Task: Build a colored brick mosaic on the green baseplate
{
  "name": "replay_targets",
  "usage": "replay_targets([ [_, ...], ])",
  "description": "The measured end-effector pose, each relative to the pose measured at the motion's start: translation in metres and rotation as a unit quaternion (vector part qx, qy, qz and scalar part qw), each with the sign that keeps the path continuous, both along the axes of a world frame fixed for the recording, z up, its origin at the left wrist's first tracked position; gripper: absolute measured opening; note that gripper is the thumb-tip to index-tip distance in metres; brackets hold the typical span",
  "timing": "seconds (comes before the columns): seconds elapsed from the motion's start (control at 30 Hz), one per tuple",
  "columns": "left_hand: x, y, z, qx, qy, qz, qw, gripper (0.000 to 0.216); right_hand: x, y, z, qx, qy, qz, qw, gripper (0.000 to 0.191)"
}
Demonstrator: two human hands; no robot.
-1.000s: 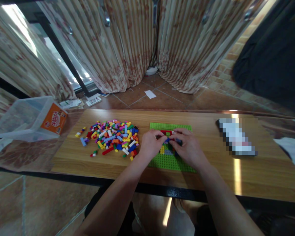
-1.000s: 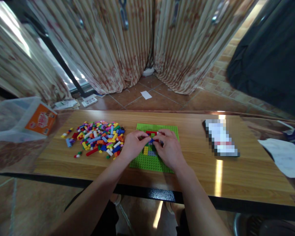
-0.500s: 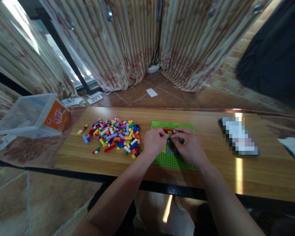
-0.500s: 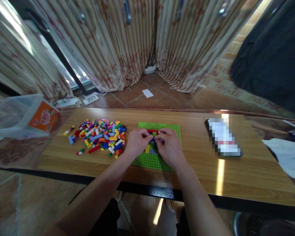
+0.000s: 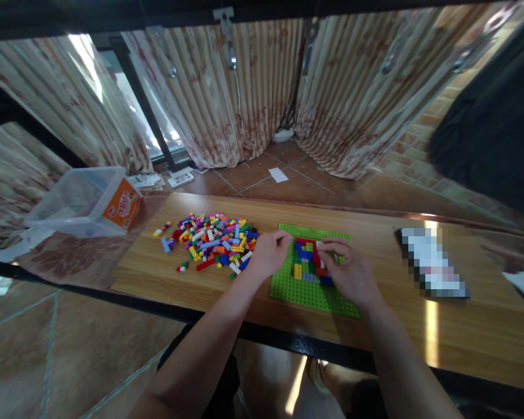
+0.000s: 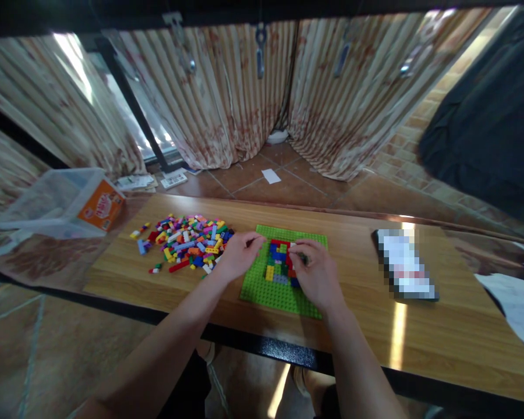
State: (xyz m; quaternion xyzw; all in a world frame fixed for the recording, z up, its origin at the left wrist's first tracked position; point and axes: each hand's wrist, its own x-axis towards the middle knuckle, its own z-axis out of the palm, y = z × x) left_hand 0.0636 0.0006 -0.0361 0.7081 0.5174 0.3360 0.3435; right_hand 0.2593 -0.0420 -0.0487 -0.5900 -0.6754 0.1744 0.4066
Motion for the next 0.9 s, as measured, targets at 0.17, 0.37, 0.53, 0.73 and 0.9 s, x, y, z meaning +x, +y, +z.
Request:
replay_targets([
  [0.17, -0.028, 0.008, 0.005, 0.011, -0.024, 0.026, 0.999, 0.027, 0.007, 0.003, 0.004, 0.022, -0.007, -0.090, 0.996, 0.022],
  [0.37, -0.054, 0.019, 0.012, 0.040, 0.011, 0.100, 0.994, 0.022, 0.013, 0.004, 0.003, 0.038, -0.018, -0.122, 0.992, 0.022],
  [0.53, -0.073, 0.022, 0.021, 0.053, 0.084, 0.185, 0.978, 0.023, 0.015, 0.004, -0.001, 0.023, -0.046, -0.112, 0.992, 0.026],
  [0.73, -0.095, 0.024, 0.023, 0.030, 0.129, 0.222, 0.966, 0.026, 0.017, 0.007, -0.008, 0.003, -0.108, -0.069, 0.992, 0.041],
  [0.9, -0.102, 0.022, 0.022, 0.024, 0.168, 0.182, 0.969, 0.028, 0.014, 0.010, -0.019, 0.027, -0.162, -0.010, 0.986, 0.047],
])
